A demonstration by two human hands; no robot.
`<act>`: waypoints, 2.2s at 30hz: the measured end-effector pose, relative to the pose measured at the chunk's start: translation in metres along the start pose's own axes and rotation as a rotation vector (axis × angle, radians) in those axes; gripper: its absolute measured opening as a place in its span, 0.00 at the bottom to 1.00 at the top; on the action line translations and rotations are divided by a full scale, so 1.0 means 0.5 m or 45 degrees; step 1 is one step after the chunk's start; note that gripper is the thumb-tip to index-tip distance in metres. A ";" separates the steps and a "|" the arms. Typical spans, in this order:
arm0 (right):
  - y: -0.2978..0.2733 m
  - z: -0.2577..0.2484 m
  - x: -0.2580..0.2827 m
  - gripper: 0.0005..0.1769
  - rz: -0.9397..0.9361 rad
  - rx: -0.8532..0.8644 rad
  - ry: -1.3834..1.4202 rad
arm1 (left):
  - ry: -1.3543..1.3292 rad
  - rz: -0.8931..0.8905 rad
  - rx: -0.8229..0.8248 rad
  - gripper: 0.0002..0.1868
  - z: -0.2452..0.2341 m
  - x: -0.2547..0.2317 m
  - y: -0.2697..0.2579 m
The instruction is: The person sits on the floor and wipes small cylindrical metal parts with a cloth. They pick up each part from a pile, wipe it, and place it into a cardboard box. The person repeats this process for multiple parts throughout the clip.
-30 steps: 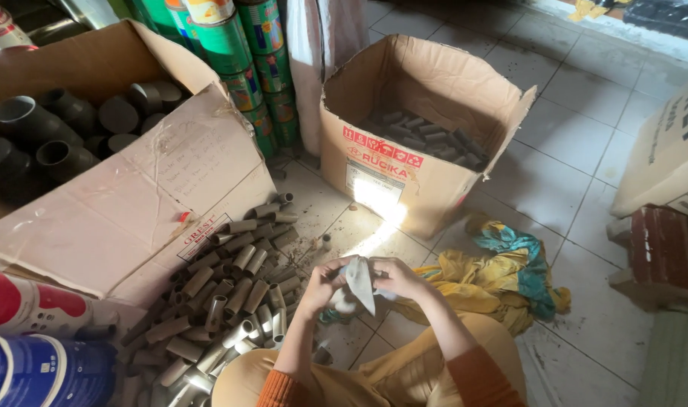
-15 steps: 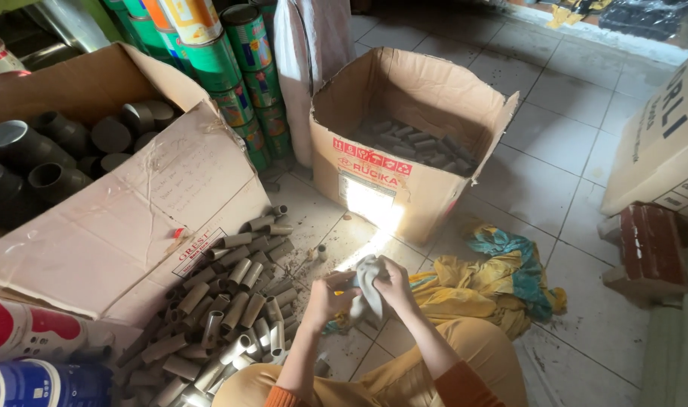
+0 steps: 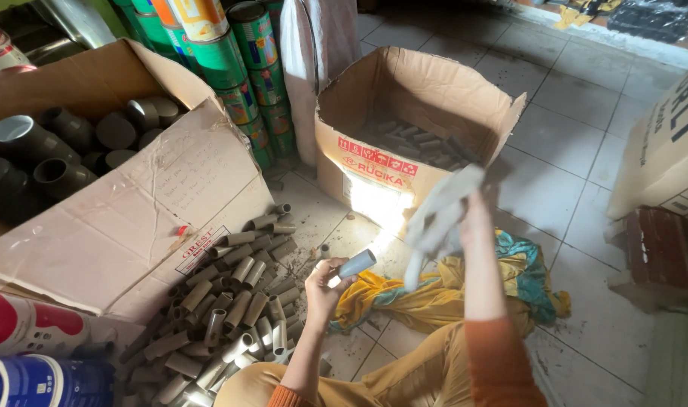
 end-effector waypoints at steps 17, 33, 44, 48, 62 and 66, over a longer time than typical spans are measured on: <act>-0.190 0.182 -0.121 0.17 -0.262 0.998 -0.866 | -0.620 -0.492 -0.033 0.19 0.013 0.072 -0.002; 0.045 0.326 0.072 0.46 -0.740 0.669 -0.750 | -0.655 -0.225 -1.030 0.14 -0.317 0.083 0.041; -0.091 0.069 -0.733 0.13 0.062 1.152 -2.039 | -0.397 -0.110 -1.090 0.13 -0.372 0.073 0.069; -0.305 0.093 -0.534 0.09 -0.380 1.497 -1.848 | 0.559 -0.538 -0.912 0.14 -0.455 0.170 0.150; -0.249 0.014 -0.524 0.08 -0.028 1.231 -2.079 | 1.335 -0.715 -0.799 0.09 -0.548 0.383 0.291; -0.245 0.017 -0.535 0.05 -0.242 1.155 -2.011 | 1.351 -0.602 -0.760 0.08 -0.529 0.360 0.299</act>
Point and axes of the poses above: each hand's wrist, its own y-axis towards the middle knuckle, its own z-axis out of the palm, x = y × z, the point moved 7 cm from there along y, towards the middle knuckle, and after that the axes turned 2 degrees about -y, right-handed, at the moved point
